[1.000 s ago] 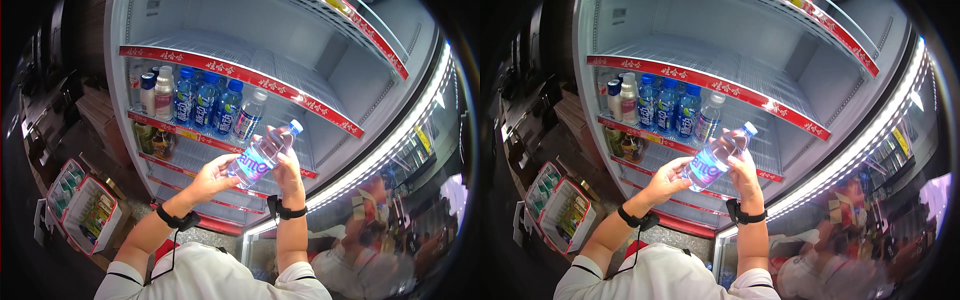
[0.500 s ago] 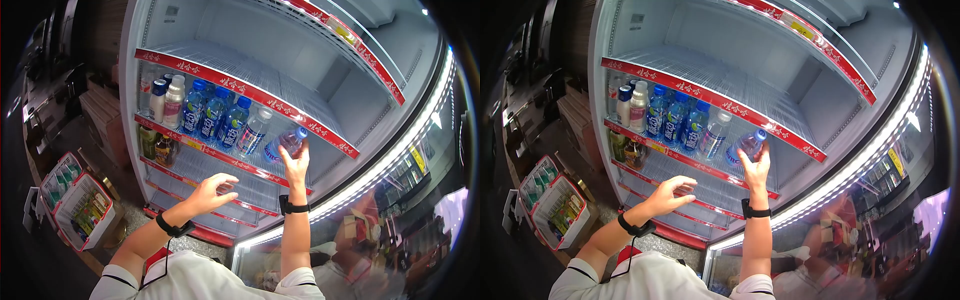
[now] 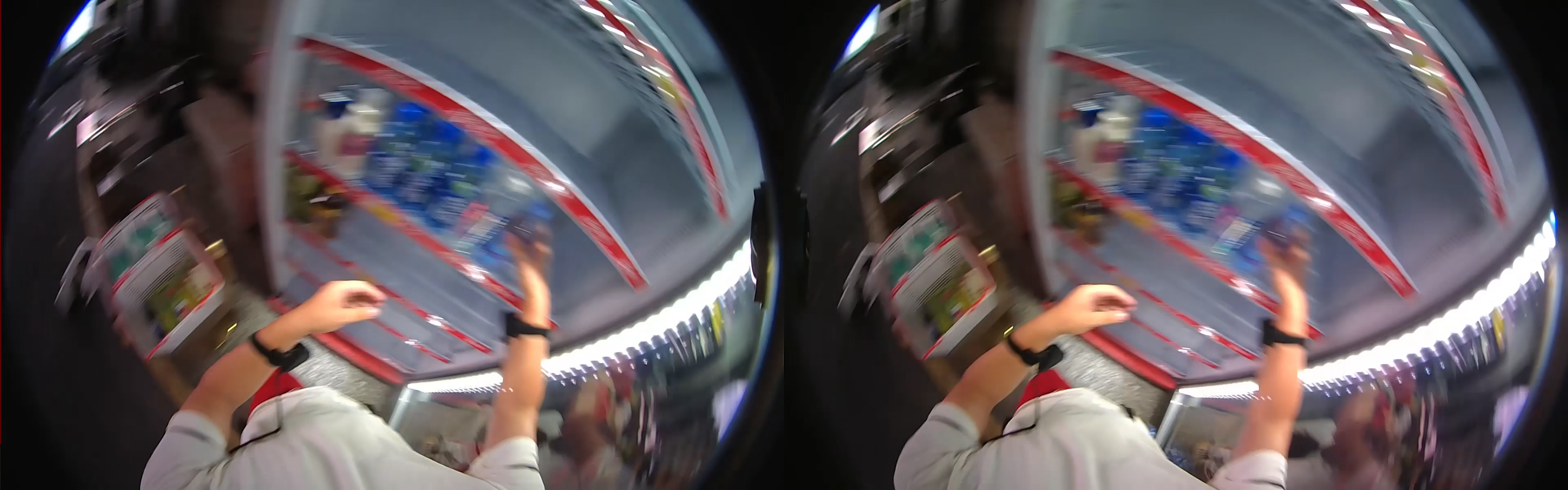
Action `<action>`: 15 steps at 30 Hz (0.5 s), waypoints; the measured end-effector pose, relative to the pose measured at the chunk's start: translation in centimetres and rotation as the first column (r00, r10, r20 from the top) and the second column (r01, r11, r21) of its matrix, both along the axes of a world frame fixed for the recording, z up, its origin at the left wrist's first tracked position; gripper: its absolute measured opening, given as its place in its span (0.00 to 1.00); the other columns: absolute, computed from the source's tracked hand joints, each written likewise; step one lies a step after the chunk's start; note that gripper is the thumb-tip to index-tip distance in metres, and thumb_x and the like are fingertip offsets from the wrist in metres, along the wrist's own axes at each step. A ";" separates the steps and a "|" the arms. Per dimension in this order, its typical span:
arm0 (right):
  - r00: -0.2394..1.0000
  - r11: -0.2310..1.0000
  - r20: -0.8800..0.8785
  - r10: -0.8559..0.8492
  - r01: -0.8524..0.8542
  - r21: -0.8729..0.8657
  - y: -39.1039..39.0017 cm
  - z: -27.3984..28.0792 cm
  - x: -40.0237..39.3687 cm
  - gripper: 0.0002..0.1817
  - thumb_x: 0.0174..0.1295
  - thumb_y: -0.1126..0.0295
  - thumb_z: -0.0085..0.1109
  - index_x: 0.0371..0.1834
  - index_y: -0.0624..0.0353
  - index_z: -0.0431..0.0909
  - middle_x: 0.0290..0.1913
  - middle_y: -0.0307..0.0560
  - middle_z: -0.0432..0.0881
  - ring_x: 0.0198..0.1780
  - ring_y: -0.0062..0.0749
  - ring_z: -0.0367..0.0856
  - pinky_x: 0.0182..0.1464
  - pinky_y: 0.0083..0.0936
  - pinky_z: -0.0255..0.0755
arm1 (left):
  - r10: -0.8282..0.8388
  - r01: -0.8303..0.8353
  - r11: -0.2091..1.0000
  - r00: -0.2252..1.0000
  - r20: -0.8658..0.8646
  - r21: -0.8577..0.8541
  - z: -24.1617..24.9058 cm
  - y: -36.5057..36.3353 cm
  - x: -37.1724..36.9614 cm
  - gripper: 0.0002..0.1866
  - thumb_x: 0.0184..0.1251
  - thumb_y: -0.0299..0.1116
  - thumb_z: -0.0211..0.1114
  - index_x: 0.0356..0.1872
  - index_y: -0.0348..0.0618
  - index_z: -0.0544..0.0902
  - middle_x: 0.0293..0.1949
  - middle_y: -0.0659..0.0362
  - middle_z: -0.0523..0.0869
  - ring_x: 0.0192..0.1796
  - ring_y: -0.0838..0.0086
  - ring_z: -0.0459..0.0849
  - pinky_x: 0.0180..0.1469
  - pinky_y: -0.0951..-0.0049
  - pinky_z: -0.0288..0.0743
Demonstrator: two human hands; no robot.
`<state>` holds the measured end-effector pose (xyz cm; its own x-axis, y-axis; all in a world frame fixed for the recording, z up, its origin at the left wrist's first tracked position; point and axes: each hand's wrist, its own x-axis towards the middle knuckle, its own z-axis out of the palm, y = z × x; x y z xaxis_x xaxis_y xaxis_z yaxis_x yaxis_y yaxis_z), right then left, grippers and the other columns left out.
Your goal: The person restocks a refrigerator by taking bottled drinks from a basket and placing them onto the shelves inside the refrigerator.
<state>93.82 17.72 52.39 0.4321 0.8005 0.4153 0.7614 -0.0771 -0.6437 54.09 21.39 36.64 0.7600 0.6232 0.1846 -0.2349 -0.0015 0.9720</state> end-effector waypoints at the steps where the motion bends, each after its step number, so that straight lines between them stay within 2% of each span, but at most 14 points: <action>1: 0.995 0.983 -0.095 0.043 -0.026 0.181 -0.2 -1.5 -0.2 0.35 0.64 0.60 0.75 0.70 0.62 0.73 0.59 0.50 0.84 0.55 0.35 0.83 0.60 0.34 0.77 | 0.014 -0.013 1.000 0.997 -0.070 0.011 -1.0 0.2 -1.5 0.18 0.74 0.28 0.71 0.61 0.34 0.83 0.55 0.54 0.89 0.58 0.73 0.88 0.64 0.70 0.82; 3: 0.958 0.847 -0.198 0.206 -0.073 0.527 -0.5 -4.5 -0.4 0.28 0.70 0.73 0.66 0.72 0.64 0.72 0.68 0.54 0.80 0.65 0.37 0.81 0.66 0.34 0.75 | 0.067 -0.075 0.997 0.973 -0.221 -0.026 -2.2 0.6 -5.1 0.19 0.74 0.32 0.72 0.61 0.34 0.83 0.56 0.53 0.89 0.58 0.72 0.88 0.64 0.70 0.81; 4: 0.998 0.849 0.047 0.041 -0.060 0.525 -1.5 -3.7 -1.5 0.25 0.73 0.75 0.63 0.72 0.67 0.72 0.68 0.55 0.80 0.66 0.39 0.80 0.68 0.32 0.74 | 0.085 -0.107 0.992 0.954 -0.289 -0.062 -2.9 0.7 -7.6 0.20 0.74 0.34 0.73 0.61 0.34 0.83 0.56 0.52 0.90 0.57 0.72 0.88 0.63 0.71 0.81; 6: 0.992 0.668 -0.118 0.051 0.055 0.742 -2.2 -5.9 -4.9 0.24 0.76 0.73 0.59 0.72 0.73 0.70 0.62 0.61 0.82 0.64 0.44 0.82 0.66 0.34 0.77 | 0.173 -0.225 0.969 0.914 -0.368 -0.103 -6.7 1.5 -12.8 0.22 0.74 0.38 0.73 0.61 0.35 0.83 0.55 0.50 0.90 0.56 0.71 0.89 0.62 0.70 0.81; 7: 0.985 0.640 -0.143 0.100 0.046 0.767 -3.6 -7.7 -6.0 0.23 0.78 0.69 0.58 0.70 0.72 0.72 0.61 0.61 0.83 0.59 0.42 0.83 0.60 0.32 0.79 | 0.268 -0.333 0.936 0.881 -0.389 -0.110 -8.4 0.7 -15.7 0.23 0.74 0.39 0.74 0.61 0.35 0.83 0.53 0.50 0.91 0.55 0.71 0.89 0.60 0.70 0.82; 8: 0.951 0.631 -0.182 0.251 -0.018 0.775 -3.5 -10.1 -7.3 0.21 0.78 0.68 0.57 0.68 0.70 0.73 0.59 0.59 0.83 0.51 0.35 0.83 0.50 0.28 0.79 | 0.364 -0.443 0.891 0.826 -0.430 -0.098 -10.8 1.2 -18.4 0.23 0.72 0.40 0.75 0.60 0.34 0.84 0.52 0.51 0.91 0.53 0.72 0.89 0.55 0.71 0.83; 9: 0.931 0.645 -0.125 0.343 -0.136 0.752 -3.3 -12.1 -9.1 0.19 0.78 0.68 0.57 0.66 0.68 0.75 0.55 0.55 0.84 0.43 0.30 0.79 0.41 0.25 0.75 | 0.429 -0.551 0.810 0.790 -0.438 -0.201 -12.3 1.1 -21.3 0.21 0.72 0.40 0.75 0.57 0.35 0.86 0.48 0.53 0.92 0.48 0.73 0.89 0.49 0.71 0.83; 10: 0.926 0.713 -0.172 0.336 -0.131 0.689 -3.0 -13.3 -12.2 0.16 0.79 0.70 0.54 0.64 0.68 0.76 0.52 0.53 0.85 0.38 0.27 0.79 0.35 0.18 0.72 | 0.492 -0.637 0.745 0.724 -0.484 -0.196 -12.8 0.7 -24.2 0.17 0.72 0.38 0.74 0.53 0.36 0.88 0.44 0.54 0.92 0.43 0.74 0.88 0.45 0.73 0.83; 11: 0.911 0.790 -0.238 0.338 -0.137 0.597 -2.7 -14.6 -15.1 0.15 0.79 0.73 0.53 0.63 0.67 0.76 0.50 0.53 0.85 0.33 0.24 0.78 0.32 0.15 0.70 | 0.547 -0.677 0.687 0.722 -0.424 -0.265 -16.6 0.8 -27.8 0.17 0.73 0.40 0.72 0.52 0.37 0.88 0.40 0.57 0.91 0.40 0.74 0.89 0.45 0.72 0.83; 13: 0.869 0.875 -0.325 0.373 -0.214 0.433 -1.6 -17.4 -18.6 0.15 0.76 0.75 0.58 0.63 0.65 0.75 0.46 0.50 0.84 0.29 0.20 0.77 0.33 0.15 0.72 | 0.665 -0.819 0.421 0.571 -0.482 -0.389 -18.2 -0.7 -33.0 0.17 0.70 0.43 0.74 0.51 0.42 0.90 0.39 0.61 0.90 0.37 0.76 0.87 0.40 0.73 0.83; 15: 0.795 0.894 -0.433 0.425 -0.297 0.335 -0.2 -19.4 -22.1 0.12 0.75 0.77 0.60 0.59 0.64 0.76 0.42 0.48 0.85 0.29 0.19 0.77 0.33 0.14 0.74 | 0.757 -0.878 0.158 0.402 -0.515 -0.453 -20.3 -1.8 -37.4 0.19 0.69 0.44 0.74 0.50 0.40 0.90 0.39 0.61 0.90 0.37 0.76 0.87 0.40 0.72 0.84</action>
<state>71.70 17.57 32.97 0.3260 0.8428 0.4282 0.2867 0.3434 -0.8943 16.70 19.59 16.39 -0.2899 0.7909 -0.5389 -0.3473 0.4378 0.8293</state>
